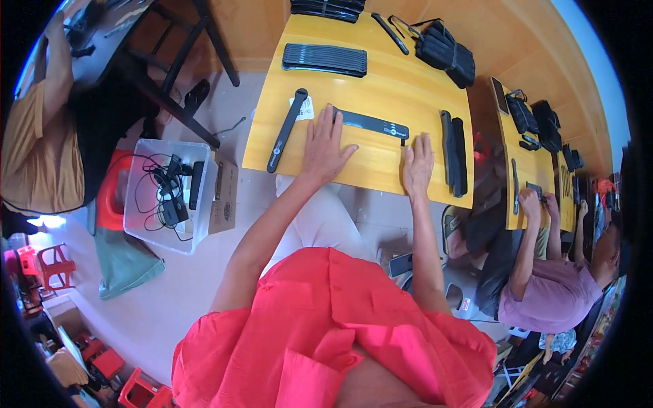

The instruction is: Attaching straps and labels to black soft goods or component cases at a manufacturing workbench.

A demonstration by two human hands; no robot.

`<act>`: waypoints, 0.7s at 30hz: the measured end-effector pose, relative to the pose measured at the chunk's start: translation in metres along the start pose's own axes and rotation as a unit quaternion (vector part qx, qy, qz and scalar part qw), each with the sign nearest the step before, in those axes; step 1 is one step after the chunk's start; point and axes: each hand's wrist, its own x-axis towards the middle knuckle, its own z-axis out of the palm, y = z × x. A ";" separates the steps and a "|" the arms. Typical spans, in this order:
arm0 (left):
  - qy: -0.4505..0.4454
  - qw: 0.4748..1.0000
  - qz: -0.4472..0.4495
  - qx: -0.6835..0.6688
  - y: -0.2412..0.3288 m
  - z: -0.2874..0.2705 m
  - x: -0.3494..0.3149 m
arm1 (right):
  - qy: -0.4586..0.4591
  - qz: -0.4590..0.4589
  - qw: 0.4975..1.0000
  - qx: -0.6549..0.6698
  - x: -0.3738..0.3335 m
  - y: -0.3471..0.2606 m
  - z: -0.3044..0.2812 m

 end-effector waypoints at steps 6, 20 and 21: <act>0.160 0.982 -0.098 -0.038 -0.015 -0.046 -0.023 | 0.125 0.103 0.971 0.174 -0.010 0.008 -0.011; 0.046 0.826 -0.407 -0.387 -0.060 -0.092 -0.040 | 0.132 0.077 0.974 0.165 -0.008 0.006 -0.011; 0.020 0.797 -0.409 -0.443 -0.060 -0.093 -0.045 | 0.138 0.079 0.974 0.161 -0.009 0.005 -0.012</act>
